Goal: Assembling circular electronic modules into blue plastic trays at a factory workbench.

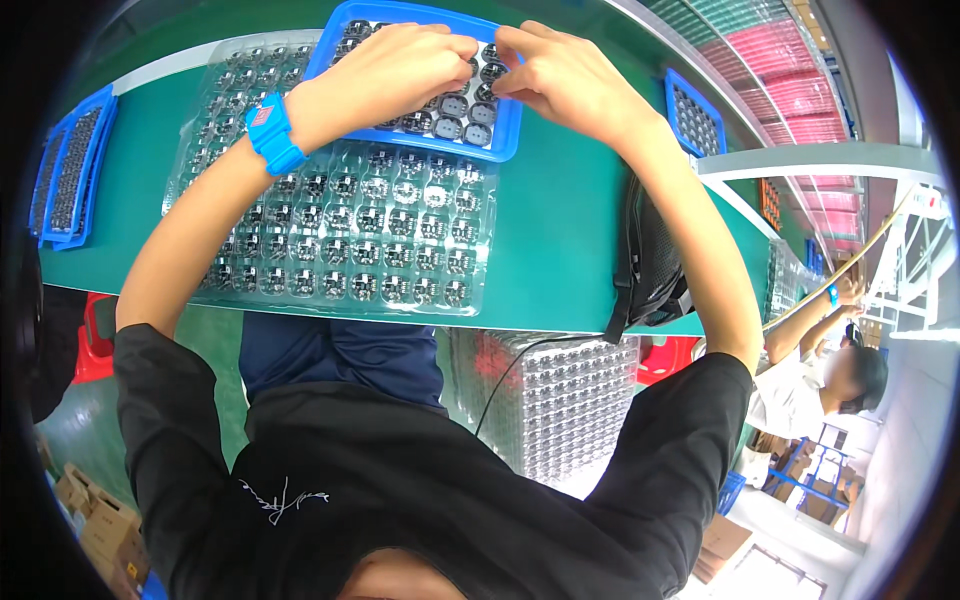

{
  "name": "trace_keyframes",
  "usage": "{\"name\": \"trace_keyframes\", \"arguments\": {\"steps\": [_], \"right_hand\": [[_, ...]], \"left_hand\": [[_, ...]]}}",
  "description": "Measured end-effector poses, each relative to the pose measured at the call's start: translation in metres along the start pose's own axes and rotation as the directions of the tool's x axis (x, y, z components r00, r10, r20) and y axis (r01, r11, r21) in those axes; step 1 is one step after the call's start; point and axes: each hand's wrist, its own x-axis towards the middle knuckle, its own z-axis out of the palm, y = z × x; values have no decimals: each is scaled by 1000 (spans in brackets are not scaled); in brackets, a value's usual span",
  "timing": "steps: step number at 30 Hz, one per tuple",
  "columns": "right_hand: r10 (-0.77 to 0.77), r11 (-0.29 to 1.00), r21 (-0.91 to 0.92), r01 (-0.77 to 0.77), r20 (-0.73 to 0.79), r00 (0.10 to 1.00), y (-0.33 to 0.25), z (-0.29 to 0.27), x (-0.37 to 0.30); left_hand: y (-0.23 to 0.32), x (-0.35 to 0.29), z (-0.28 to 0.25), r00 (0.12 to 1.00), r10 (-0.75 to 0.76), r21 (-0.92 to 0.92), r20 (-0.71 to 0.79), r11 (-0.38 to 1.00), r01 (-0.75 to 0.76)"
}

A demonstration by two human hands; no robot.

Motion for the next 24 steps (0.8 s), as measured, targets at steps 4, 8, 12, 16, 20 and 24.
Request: {"name": "trace_keyframes", "arguments": {"steps": [4,8,12,16,20,24], "right_hand": [[-53,997,-48,55,51,997,-3,-4,6],[-56,998,-33,58,77,995,-9,-3,10],[62,995,88,-56,-61,996,-12,18,1],[310,941,153,-302,-28,950,-24,32,-3],[351,931,131,-341,-65,934,-29,30,-4],[435,869,291,-400,-66,898,-28,33,-7]], "left_hand": [[0,-2,0,1000,13,-14,-26,1000,-13],[0,1,-3,999,-16,0,40,1000,16],[-1,1,-4,999,34,-25,15,999,-34],[-1,3,-5,994,-45,-56,101,997,51],[3,5,-15,995,-60,-217,81,973,77],[2,8,-14,988,-55,-157,146,985,78]]}}
